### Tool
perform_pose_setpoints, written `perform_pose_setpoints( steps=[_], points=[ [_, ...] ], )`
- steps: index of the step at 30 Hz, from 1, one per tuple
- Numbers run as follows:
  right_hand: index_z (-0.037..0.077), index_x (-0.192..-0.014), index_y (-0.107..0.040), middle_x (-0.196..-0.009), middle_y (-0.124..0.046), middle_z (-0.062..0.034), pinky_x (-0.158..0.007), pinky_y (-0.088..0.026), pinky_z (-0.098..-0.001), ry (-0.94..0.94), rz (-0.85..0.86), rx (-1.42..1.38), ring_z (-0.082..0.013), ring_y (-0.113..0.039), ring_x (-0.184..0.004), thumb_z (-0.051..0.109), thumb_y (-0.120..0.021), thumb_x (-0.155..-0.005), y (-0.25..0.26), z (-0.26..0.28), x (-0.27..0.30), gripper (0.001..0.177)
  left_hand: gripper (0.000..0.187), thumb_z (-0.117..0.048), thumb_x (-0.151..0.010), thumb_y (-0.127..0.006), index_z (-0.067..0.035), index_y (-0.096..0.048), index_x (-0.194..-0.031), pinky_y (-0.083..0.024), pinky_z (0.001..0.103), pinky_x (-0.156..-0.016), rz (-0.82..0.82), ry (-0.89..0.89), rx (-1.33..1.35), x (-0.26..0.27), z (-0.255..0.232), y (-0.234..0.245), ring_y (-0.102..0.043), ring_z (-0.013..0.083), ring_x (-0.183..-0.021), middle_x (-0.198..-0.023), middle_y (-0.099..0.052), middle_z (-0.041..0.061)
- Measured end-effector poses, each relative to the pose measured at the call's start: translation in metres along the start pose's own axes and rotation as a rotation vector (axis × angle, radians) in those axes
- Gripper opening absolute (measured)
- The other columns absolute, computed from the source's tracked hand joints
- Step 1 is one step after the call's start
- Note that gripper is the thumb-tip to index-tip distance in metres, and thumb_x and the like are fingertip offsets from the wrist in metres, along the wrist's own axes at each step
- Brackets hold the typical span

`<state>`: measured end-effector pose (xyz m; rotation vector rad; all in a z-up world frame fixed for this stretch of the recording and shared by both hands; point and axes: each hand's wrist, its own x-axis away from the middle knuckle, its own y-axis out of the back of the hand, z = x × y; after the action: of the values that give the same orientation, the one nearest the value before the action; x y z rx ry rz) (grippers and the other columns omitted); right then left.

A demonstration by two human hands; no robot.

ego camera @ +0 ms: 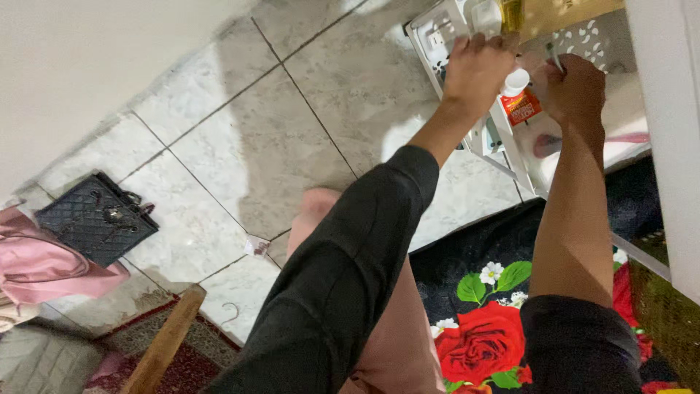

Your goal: The person moves various personal items, including bottles, boxes, and bags, between a table, a white tiered rolling cart, and a storage rack.

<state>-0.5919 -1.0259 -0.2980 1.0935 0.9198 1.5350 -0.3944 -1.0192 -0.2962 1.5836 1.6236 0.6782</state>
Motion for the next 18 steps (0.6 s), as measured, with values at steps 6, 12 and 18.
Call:
perform_pose_setpoints(
  steps=[6,12,18],
  points=[
    [0.003,-0.106,-0.068,-0.094,-0.064,-0.0212,-0.078,-0.049,-0.0423,-0.016,-0.134,-0.103,-0.0350,-0.064,-0.087,0.010,-0.057,-0.090,-0.022,-0.020,-0.006,0.021,0.006,-0.013,-0.066,-0.064,-0.014,-0.070,-0.067,-0.028,0.040,-0.097,0.066,-0.069,-0.164,-0.005,0.004,-0.027,-0.060,0.0230,-0.084,-0.066,-0.066,0.008],
    [-0.002,-0.112,-0.057,-0.111,-0.057,-0.0207,-0.090,-0.044,-0.0419,-0.364,-0.153,-0.131,-0.0333,-0.055,-0.105,0.013,-0.061,-0.088,-0.041,-0.033,-0.020,0.028,0.015,-0.010,-0.071,-0.060,-0.010,-0.071,-0.083,-0.019,0.044,-0.105,0.189,-0.125,-0.388,-0.007,-0.001,-0.020,-0.056,0.0248,-0.098,-0.078,-0.067,0.007],
    [-0.001,-0.127,-0.049,-0.142,-0.031,-0.0290,-0.107,-0.026,-0.0495,-0.182,-0.240,0.081,-0.0427,-0.027,-0.132,0.006,-0.058,-0.090,-0.011,0.034,0.038,0.038,0.039,-0.011,-0.079,-0.059,-0.012,-0.056,-0.118,-0.013,0.052,-0.114,0.020,-0.003,-0.025,0.048,0.011,0.028,-0.044,0.0260,-0.121,-0.129,-0.050,0.005]
  ],
)
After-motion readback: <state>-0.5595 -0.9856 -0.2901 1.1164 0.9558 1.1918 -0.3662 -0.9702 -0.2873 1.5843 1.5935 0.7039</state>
